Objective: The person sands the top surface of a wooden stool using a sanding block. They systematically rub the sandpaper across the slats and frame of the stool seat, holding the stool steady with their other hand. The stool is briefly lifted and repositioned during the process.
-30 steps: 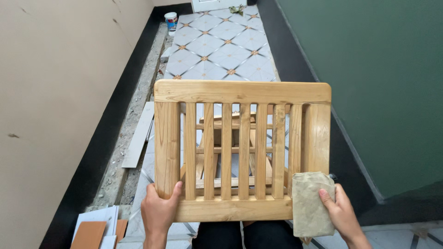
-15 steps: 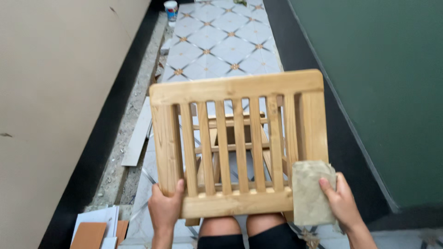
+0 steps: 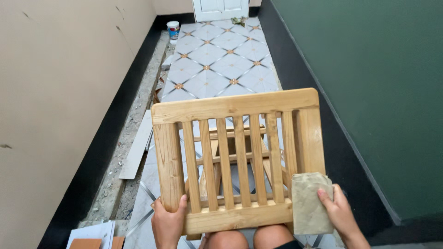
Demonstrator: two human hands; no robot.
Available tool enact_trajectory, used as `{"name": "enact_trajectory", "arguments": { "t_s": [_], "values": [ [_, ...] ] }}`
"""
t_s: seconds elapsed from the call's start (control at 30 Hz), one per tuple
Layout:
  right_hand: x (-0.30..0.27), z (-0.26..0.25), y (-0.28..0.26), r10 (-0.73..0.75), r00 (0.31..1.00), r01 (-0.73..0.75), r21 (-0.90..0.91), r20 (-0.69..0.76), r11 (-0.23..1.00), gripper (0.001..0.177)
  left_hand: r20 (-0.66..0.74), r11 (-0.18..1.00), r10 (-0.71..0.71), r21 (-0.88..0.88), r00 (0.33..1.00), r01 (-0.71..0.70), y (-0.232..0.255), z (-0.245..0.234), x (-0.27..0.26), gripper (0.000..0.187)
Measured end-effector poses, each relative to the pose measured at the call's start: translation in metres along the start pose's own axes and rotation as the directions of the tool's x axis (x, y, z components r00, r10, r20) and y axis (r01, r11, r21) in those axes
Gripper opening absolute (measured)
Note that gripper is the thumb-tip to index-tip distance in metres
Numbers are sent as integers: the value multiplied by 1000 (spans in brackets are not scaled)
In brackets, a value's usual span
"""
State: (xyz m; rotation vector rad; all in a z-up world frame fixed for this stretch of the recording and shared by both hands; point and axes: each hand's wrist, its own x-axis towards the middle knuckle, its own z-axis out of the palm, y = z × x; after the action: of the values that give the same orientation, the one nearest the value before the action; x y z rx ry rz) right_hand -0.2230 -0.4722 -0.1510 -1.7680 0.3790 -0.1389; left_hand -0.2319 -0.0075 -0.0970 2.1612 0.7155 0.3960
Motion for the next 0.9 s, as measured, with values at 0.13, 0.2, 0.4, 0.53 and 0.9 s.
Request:
{"name": "enact_trajectory", "arguments": {
  "t_s": [0.13, 0.2, 0.4, 0.53, 0.9],
  "values": [
    [1, -9, 9, 40, 999, -41, 36, 31, 999, 32, 64, 999, -40, 14, 997, 39, 0, -7, 1, 70],
    [5, -16, 15, -56, 998, 56, 2, 28, 998, 30, 81, 997, -67, 51, 994, 63, 3, -9, 5, 71],
    [3, -37, 39, -38, 999, 37, 37, 20, 999, 32, 61, 995, 32, -94, 998, -27, -21, -1, -2, 52],
    [-12, -32, 10, -7, 1000, 7, -42, -2, 999, 32, 71, 983, -39, -176, 997, 51, -35, 1, -6, 52],
    [-47, -25, -38, -62, 998, 63, -80, 9, 995, 26, 63, 995, -1, -98, 998, 8, -31, -13, -16, 59]
  ]
}}
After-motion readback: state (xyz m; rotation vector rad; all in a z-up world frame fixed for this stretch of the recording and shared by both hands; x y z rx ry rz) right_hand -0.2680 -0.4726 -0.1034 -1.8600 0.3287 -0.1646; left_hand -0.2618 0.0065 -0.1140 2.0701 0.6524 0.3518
